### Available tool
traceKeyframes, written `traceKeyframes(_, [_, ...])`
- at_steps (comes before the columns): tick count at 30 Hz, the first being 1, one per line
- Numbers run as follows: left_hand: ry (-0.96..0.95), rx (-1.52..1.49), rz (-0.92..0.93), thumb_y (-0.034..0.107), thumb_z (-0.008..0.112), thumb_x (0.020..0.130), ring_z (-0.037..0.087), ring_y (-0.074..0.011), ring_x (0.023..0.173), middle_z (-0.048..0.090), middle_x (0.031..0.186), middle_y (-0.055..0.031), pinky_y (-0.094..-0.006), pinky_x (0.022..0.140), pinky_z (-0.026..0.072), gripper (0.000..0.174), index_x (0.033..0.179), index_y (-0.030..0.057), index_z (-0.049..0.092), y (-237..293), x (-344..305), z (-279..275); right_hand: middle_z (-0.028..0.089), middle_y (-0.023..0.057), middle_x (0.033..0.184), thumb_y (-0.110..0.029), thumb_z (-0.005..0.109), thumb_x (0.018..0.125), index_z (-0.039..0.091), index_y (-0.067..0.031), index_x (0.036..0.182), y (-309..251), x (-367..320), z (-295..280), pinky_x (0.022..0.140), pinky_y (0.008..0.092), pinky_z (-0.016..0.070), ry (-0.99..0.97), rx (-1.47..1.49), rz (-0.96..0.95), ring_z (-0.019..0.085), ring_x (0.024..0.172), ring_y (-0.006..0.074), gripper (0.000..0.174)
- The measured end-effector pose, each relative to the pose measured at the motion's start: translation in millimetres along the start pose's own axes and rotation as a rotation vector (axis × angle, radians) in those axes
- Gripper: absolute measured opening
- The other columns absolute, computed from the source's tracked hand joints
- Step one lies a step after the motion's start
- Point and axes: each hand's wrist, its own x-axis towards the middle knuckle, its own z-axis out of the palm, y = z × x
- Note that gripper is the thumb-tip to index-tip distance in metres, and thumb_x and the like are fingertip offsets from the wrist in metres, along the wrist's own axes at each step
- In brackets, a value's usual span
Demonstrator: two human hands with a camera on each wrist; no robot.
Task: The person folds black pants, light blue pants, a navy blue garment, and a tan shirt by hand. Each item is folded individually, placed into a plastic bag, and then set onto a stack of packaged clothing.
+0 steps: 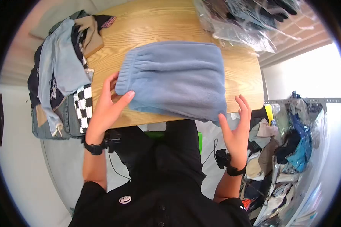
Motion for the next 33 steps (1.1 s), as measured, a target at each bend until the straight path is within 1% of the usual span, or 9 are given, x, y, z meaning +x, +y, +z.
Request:
traceKeyframes(5, [-0.293,0.697,0.474,0.023,0.066,0.081,0.042,-0.0322,0.122,0.046,0.129,-0.0175,-0.0365,0.103,0.0335,0.056,0.127,0.0009,0.044,63,61,-12,0.051,0.0095,0.118,-0.008,0.062,0.085,0.038,-0.0031,0.134,24,-25,0,0.081,0.0293,0.0472,-0.189,0.544,0.474,0.058,0.096,0.017,0.055])
traceKeyframes(11, [-0.681,0.573,0.26,0.031,0.064,0.083,0.054,-0.0338,0.107,0.057,0.114,-0.0225,-0.0364,0.093,0.042,0.053,0.12,-0.002,0.048,39,155,12,0.059,0.0102,0.096,-0.009,0.056,0.091,0.028,-0.0023,0.137,17,-30,15,0.07,0.0264,0.0512,-0.201,0.847,0.57,0.064,0.076,0.0145,0.054])
traceKeyframes(17, [-0.663,0.81,0.153,0.034,0.057,0.09,0.059,-0.0309,0.092,0.06,0.098,-0.0218,-0.036,0.082,0.0448,0.043,0.105,-0.0046,0.05,22,119,-19,0.063,0.0102,0.079,-0.012,0.053,0.093,0.033,0.0007,0.133,39,-22,22,0.062,0.0263,0.0519,-0.242,0.793,0.544,0.064,0.065,0.0153,0.047])
traceKeyframes(19, [-0.668,0.865,0.034,0.034,0.055,0.09,0.059,-0.0301,0.094,0.061,0.101,-0.0216,-0.0355,0.084,0.0447,0.044,0.109,-0.0053,0.049,22,96,-34,0.064,0.0122,0.091,-0.007,0.053,0.091,0.029,0.0,0.137,34,-12,20,0.071,0.027,0.0514,-0.331,0.758,0.527,0.065,0.078,0.0176,0.052])
traceKeyframes(22, [-0.626,0.593,-0.065,0.031,0.05,0.092,0.058,-0.0341,0.103,0.059,0.111,-0.0266,-0.0355,0.091,0.0436,0.05,0.122,-0.0085,0.044,-7,54,-61,0.051,0.0148,0.126,0.001,0.057,0.086,0.023,-0.0033,0.141,21,0,26,0.092,0.0298,0.0428,-0.067,1.065,0.351,0.051,0.117,0.0222,0.065])
traceKeyframes(25, [-0.452,0.011,-0.363,0.027,0.048,0.095,0.049,-0.0222,0.116,0.052,0.128,-0.0129,-0.035,0.101,0.0369,0.048,0.131,-0.004,0.041,-36,9,-63,0.049,0.0136,0.129,-0.002,0.059,0.085,0.028,-0.0036,0.139,46,-4,18,0.094,0.0325,0.0421,0.002,0.828,0.212,0.049,0.119,0.0212,0.062])
traceKeyframes(28, [-0.312,-0.288,-0.543,0.03,0.052,0.093,0.049,-0.0276,0.116,0.038,0.137,-0.0146,-0.0354,0.093,0.0449,0.064,0.142,0.0005,0.022,-24,-31,-35,0.054,0.0112,0.123,-0.003,0.06,0.083,0.037,-0.0041,0.133,91,-8,-14,0.092,0.0331,0.0429,0.173,0.592,0.261,0.051,0.116,0.0192,0.055])
traceKeyframes(31, [-0.358,-0.268,-0.29,0.027,0.05,0.094,0.051,-0.0288,0.111,0.042,0.133,-0.0172,-0.037,0.089,0.0467,0.059,0.139,-0.0019,0.026,-55,-50,-11,0.059,0.0101,0.114,-0.004,0.061,0.081,0.048,-0.0026,0.12,145,-20,-77,0.088,0.032,0.0443,0.423,0.235,0.301,0.056,0.106,0.0196,0.042])
traceKeyframes(33, [-0.189,0.011,-0.3,0.03,0.052,0.093,0.038,-0.0315,0.125,0.035,0.14,-0.024,-0.0354,0.102,0.0312,0.064,0.14,-0.0052,0.025,-30,-54,4,0.059,0.0117,0.106,0.001,0.056,0.078,0.054,-0.0024,0.11,147,-17,-142,0.081,0.0315,0.0443,0.668,-0.248,0.148,0.057,0.098,0.0231,0.032])
